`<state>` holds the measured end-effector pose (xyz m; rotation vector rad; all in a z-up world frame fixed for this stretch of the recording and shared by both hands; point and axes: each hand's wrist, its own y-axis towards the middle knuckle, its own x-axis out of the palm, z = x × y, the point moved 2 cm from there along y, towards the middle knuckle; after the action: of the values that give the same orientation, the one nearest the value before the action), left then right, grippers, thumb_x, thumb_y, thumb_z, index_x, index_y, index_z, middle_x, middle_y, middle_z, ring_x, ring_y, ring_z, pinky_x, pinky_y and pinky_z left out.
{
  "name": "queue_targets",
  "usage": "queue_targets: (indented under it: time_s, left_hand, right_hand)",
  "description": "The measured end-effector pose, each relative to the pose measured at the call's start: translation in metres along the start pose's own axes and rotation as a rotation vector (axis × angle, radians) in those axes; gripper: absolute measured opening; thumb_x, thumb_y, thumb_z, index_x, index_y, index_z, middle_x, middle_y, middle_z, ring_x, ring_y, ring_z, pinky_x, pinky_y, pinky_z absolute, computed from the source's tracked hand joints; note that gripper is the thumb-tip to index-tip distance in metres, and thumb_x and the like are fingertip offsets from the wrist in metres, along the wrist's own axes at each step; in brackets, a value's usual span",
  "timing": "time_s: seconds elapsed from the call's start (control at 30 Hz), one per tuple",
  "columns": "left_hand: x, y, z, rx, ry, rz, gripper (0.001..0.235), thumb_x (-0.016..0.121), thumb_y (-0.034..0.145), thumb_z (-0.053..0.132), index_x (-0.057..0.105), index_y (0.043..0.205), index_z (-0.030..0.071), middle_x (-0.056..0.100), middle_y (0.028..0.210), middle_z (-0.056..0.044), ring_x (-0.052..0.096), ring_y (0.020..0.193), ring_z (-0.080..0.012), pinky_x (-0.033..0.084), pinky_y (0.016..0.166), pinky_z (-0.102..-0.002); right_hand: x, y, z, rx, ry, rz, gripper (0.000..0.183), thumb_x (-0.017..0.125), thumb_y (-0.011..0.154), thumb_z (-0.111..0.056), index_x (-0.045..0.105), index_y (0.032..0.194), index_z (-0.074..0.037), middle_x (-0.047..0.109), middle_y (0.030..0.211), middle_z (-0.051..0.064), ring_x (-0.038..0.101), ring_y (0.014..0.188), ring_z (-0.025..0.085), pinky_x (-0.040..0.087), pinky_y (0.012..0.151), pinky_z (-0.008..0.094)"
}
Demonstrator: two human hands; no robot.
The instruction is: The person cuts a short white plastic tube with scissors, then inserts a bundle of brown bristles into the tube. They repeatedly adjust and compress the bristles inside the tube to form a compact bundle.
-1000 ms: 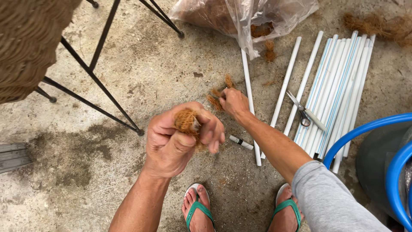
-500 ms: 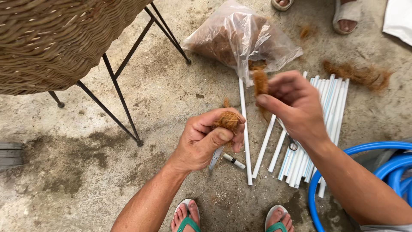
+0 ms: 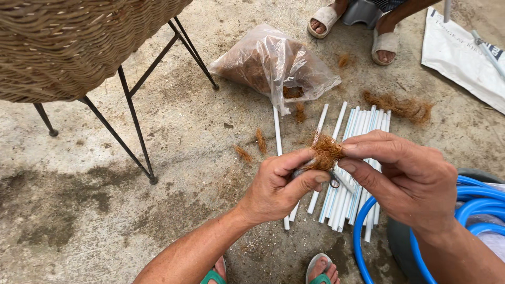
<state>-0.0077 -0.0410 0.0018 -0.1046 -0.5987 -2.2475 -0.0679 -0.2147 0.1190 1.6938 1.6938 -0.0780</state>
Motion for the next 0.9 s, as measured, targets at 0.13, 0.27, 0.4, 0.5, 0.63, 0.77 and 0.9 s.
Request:
queue_targets:
  time_s: [0.13, 0.27, 0.4, 0.5, 0.63, 0.77, 0.9]
  left_hand:
    - [0.014, 0.001, 0.004, 0.007, 0.043, -0.024, 0.028, 0.069, 0.104, 0.017, 0.069, 0.127, 0.001, 0.074, 0.094, -0.003, 0.067, 0.083, -0.0051, 0.056, 0.072, -0.022]
    - [0.019, 0.003, 0.007, 0.127, 0.161, -0.032, 0.023, 0.07, 0.104, 0.017, 0.07, 0.122, 0.002, 0.072, 0.092, -0.005, 0.07, 0.081, -0.0091, 0.056, 0.069, -0.025]
    - [0.026, 0.005, 0.002, 0.083, 0.146, -0.046, 0.024, 0.068, 0.103, 0.018, 0.07, 0.122, 0.003, 0.071, 0.094, -0.006, 0.071, 0.08, -0.0111, 0.058, 0.065, -0.027]
    - [0.03, 0.004, 0.0, 0.138, 0.183, -0.036, 0.026, 0.068, 0.103, 0.019, 0.07, 0.124, 0.003, 0.073, 0.1, -0.007, 0.071, 0.082, -0.0127, 0.059, 0.069, -0.029]
    - [0.033, 0.003, -0.001, 0.251, 0.171, -0.04, 0.026, 0.066, 0.108, 0.02, 0.068, 0.129, 0.005, 0.073, 0.105, -0.008, 0.073, 0.092, -0.0142, 0.061, 0.081, -0.03]
    - [0.035, 0.004, -0.002, 0.173, 0.168, -0.052, 0.031, 0.067, 0.105, 0.021, 0.067, 0.131, 0.005, 0.074, 0.106, -0.009, 0.073, 0.091, -0.0147, 0.06, 0.076, -0.03]
    - [0.036, 0.003, 0.003, 0.185, 0.166, -0.053, 0.031, 0.068, 0.105, 0.022, 0.067, 0.132, 0.006, 0.074, 0.108, -0.009, 0.073, 0.092, -0.0134, 0.06, 0.077, -0.029]
  right_hand:
    - [-0.01, -0.005, -0.009, -0.038, -0.257, -0.036, 0.025, 0.076, 0.088, 0.005, 0.074, 0.111, -0.002, 0.077, 0.109, 0.012, 0.077, 0.096, 0.015, 0.061, 0.079, 0.025]
    - [-0.015, -0.009, -0.015, -0.017, -0.335, -0.068, 0.026, 0.075, 0.086, 0.0, 0.075, 0.111, -0.006, 0.077, 0.107, 0.009, 0.078, 0.092, 0.016, 0.061, 0.076, 0.025]
    - [-0.017, -0.011, -0.016, -0.009, -0.423, -0.082, 0.028, 0.076, 0.084, -0.002, 0.075, 0.111, -0.008, 0.076, 0.107, 0.009, 0.077, 0.091, 0.017, 0.061, 0.075, 0.027]
    - [-0.018, -0.013, -0.014, -0.005, -0.451, -0.08, 0.028, 0.076, 0.084, -0.003, 0.075, 0.112, -0.008, 0.076, 0.108, 0.009, 0.076, 0.092, 0.018, 0.06, 0.076, 0.029]
    - [-0.019, -0.017, -0.012, -0.047, -0.486, -0.084, 0.03, 0.075, 0.085, -0.003, 0.074, 0.114, -0.008, 0.074, 0.11, 0.009, 0.075, 0.095, 0.019, 0.06, 0.079, 0.03]
    - [-0.018, -0.02, -0.013, -0.089, -0.511, -0.091, 0.03, 0.075, 0.086, -0.002, 0.073, 0.115, -0.007, 0.073, 0.109, 0.009, 0.073, 0.093, 0.02, 0.059, 0.078, 0.031]
    - [-0.013, -0.021, -0.016, -0.208, -0.586, -0.099, 0.032, 0.077, 0.085, -0.002, 0.072, 0.116, -0.005, 0.071, 0.111, 0.011, 0.071, 0.096, 0.024, 0.058, 0.081, 0.034]
